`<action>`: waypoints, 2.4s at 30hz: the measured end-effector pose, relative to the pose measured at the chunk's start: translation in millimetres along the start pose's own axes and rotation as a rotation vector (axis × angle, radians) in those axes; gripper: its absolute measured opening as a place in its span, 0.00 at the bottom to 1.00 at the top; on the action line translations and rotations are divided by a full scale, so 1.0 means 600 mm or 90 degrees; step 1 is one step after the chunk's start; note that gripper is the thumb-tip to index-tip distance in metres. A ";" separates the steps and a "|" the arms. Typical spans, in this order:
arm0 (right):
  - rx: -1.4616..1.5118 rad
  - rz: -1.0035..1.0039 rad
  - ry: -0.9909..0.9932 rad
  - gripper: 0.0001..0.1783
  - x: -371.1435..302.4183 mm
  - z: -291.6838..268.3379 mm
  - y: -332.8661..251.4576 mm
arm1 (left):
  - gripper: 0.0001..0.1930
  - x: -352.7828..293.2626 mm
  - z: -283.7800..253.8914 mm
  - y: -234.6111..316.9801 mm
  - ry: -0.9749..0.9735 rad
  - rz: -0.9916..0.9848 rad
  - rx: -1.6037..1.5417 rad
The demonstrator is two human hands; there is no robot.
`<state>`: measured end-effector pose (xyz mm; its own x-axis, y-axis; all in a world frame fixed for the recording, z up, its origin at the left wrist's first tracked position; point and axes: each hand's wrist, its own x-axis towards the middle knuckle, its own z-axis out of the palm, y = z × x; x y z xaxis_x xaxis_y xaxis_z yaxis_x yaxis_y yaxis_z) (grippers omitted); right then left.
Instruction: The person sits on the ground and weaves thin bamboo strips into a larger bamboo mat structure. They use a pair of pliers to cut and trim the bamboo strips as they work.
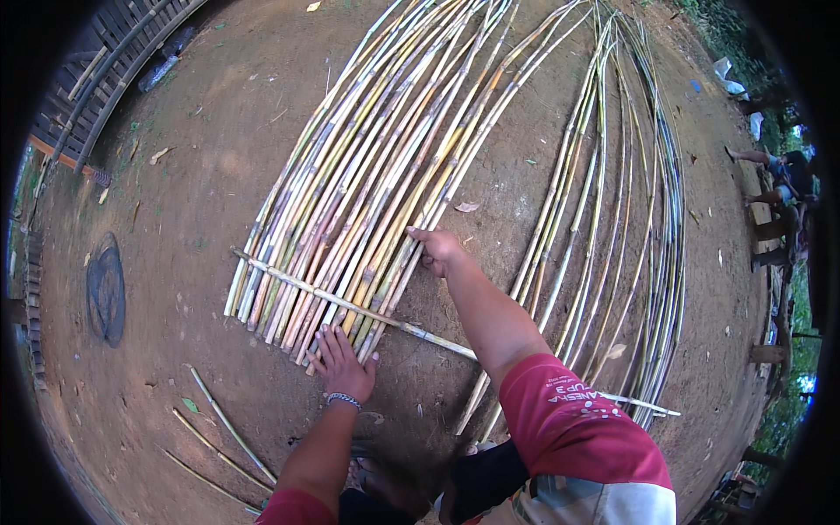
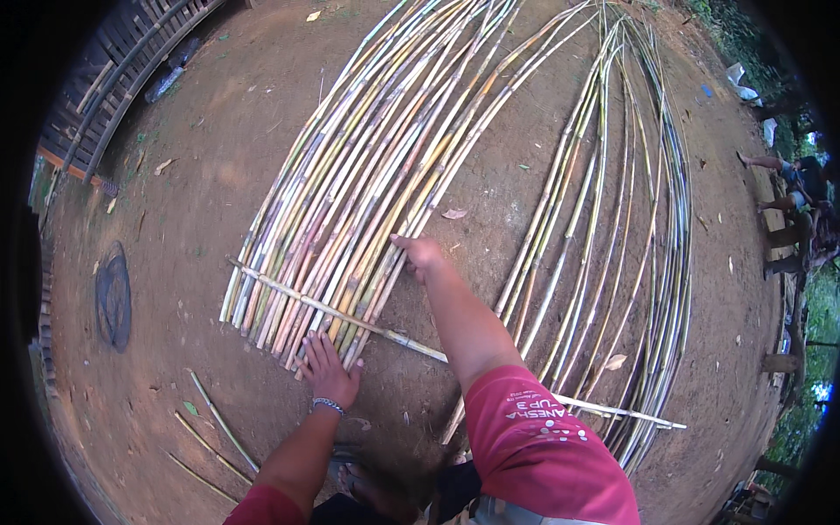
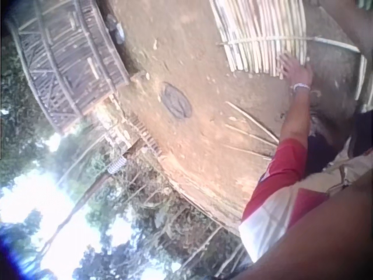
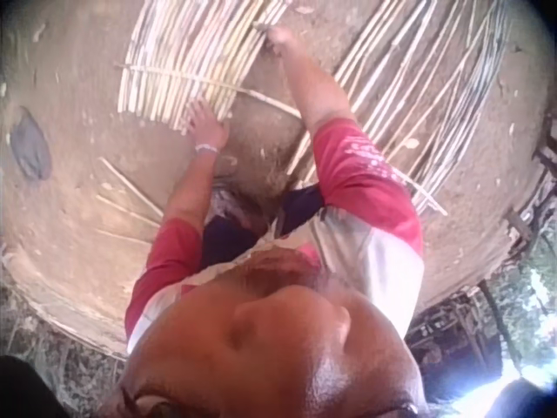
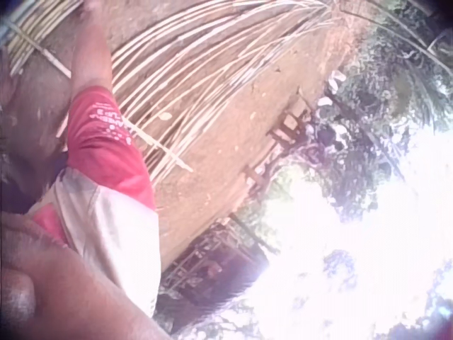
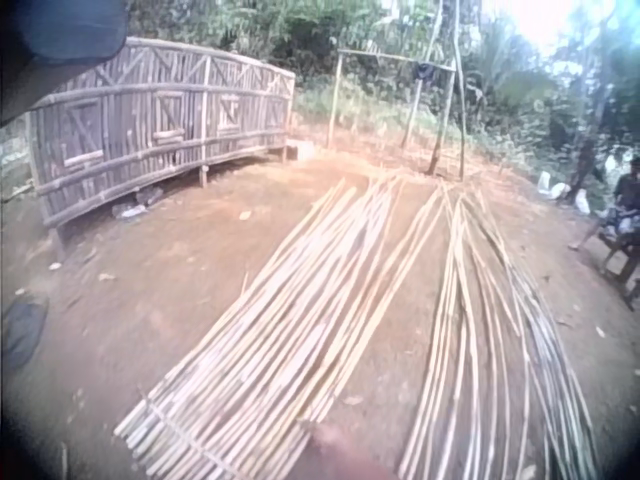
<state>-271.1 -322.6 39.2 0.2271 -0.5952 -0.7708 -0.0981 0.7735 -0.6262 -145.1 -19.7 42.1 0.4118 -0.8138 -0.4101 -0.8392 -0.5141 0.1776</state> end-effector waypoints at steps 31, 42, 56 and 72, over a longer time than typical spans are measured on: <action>0.037 -0.023 -0.196 0.26 0.013 -0.005 -0.013 | 0.51 -0.005 -0.001 -0.002 -0.039 -0.011 0.003; 0.071 -0.062 -0.190 0.27 0.016 0.002 -0.028 | 0.51 0.005 -0.001 0.001 -0.061 0.011 -0.011; 0.083 -0.066 -0.156 0.25 0.043 -0.006 0.004 | 0.55 0.009 0.008 -0.008 -0.041 0.010 0.007; 0.061 -0.086 -0.104 0.22 0.029 -0.026 0.025 | 0.59 0.009 -0.017 0.000 -0.080 0.007 -0.007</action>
<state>-283.6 -325.1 14.5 0.3871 -0.6573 -0.6466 0.0339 0.7109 -0.7025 -139.1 -26.8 48.8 0.3540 -0.7793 -0.5170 -0.8390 -0.5089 0.1925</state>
